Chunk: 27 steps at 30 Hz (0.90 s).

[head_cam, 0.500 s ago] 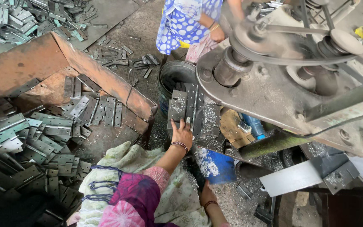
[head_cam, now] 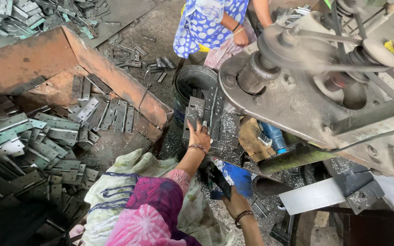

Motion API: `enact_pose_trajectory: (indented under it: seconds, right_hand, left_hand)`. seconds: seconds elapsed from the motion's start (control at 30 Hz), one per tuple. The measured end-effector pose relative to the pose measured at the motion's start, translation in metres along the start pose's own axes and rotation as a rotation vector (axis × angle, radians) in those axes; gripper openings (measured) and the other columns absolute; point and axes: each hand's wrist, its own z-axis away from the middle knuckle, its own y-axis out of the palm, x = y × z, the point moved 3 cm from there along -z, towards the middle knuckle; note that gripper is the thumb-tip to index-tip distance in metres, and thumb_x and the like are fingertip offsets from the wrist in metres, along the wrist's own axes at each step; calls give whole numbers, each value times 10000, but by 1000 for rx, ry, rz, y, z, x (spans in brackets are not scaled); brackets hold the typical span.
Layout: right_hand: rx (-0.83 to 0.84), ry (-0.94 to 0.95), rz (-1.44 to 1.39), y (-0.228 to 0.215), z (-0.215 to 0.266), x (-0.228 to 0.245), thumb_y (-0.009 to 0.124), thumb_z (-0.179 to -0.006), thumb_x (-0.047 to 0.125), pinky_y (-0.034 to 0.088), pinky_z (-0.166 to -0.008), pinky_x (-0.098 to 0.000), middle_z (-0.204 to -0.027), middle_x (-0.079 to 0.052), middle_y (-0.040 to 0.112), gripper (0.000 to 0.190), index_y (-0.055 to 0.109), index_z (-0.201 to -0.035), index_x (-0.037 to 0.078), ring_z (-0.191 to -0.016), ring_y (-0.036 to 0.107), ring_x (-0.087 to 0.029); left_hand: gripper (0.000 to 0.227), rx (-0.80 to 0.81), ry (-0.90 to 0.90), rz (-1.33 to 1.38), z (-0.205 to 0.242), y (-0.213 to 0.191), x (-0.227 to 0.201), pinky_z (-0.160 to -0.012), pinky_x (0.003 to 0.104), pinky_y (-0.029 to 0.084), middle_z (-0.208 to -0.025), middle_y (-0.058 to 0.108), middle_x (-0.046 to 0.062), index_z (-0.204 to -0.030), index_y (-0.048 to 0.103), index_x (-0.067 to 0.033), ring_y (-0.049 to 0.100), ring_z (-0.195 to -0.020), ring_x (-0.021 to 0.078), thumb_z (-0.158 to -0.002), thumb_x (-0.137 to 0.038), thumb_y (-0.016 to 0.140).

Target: The person repeatedly picks up small metal plates from a bin, places them into a press machine, and operates the lever to process them. After each cycle, the person removes the processed plate and returns it to the bin. The task is performed continuously with a coworker visible nearby.

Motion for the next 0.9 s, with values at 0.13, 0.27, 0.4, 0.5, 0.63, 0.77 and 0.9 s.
enact_pose_trajectory:
  seconds: [0.13, 0.27, 0.4, 0.5, 0.63, 0.77, 0.9]
  right_hand:
    - [85, 25, -137, 44, -9, 14, 585, -979, 366, 562, -851, -513, -996, -288, 729, 673, 242, -1461, 46, -949, 714, -449]
    - [-3, 153, -121, 81, -26, 15, 613, -944, 331, 524, -926, -529, -1086, -295, 700, 812, 120, -1548, 99, -1058, 678, -446]
    - [66, 103, -219, 89, -12, 5, 587, -964, 322, 579, -848, -511, -1039, -292, 724, 677, 254, -1479, 35, -976, 726, -448]
    - [32, 9, -114, 51, -9, 12, 654, -930, 339, 552, -848, -515, -1018, -300, 716, 713, 263, -1446, 39, -975, 697, -455]
    - [38, 13, -84, 4, 5, 3, 637, -949, 378, 550, -814, -524, -985, -268, 735, 541, 410, -1336, 75, -912, 721, -431]
    - [82, 37, -91, 13, -2, 5, 630, -960, 356, 557, -826, -524, -1000, -262, 736, 546, 372, -1358, 86, -926, 725, -422]
    - [35, 131, -150, 72, -16, 10, 632, -950, 293, 559, -856, -528, -1035, -279, 722, 653, 253, -1447, 102, -978, 705, -433]
  left_hand:
    - [475, -61, -31, 11, -13, 1, 2, -1092, 838, 62, -1617, 338, 91, -1446, 557, -133, 169, -1519, 412, -1025, -294, 408]
    - [473, -100, -11, 26, -13, 11, -3, -1096, 827, 72, -1610, 364, 102, -1435, 578, -115, 173, -1529, 414, -1038, -302, 403]
    - [451, -142, -14, 30, 5, 33, -10, -1130, 797, 88, -1594, 398, 83, -1414, 601, -121, 183, -1541, 393, -1043, -278, 399]
    - [509, -211, -29, 32, -4, 31, -3, -1108, 810, 92, -1554, 401, 94, -1457, 542, -110, 204, -1491, 401, -998, -288, 413]
    - [463, -163, -46, 79, -28, 30, -3, -1142, 789, 94, -1579, 406, 70, -1420, 586, -110, 202, -1522, 377, -1050, -306, 388]
    - [464, -185, -62, 98, -47, 23, -2, -1142, 786, 110, -1561, 432, 57, -1424, 593, -109, 213, -1525, 373, -1056, -307, 394]
    - [455, -164, -43, 136, -44, 28, 2, -1163, 765, 92, -1593, 402, 33, -1394, 613, -122, 188, -1541, 367, -1056, -328, 388]
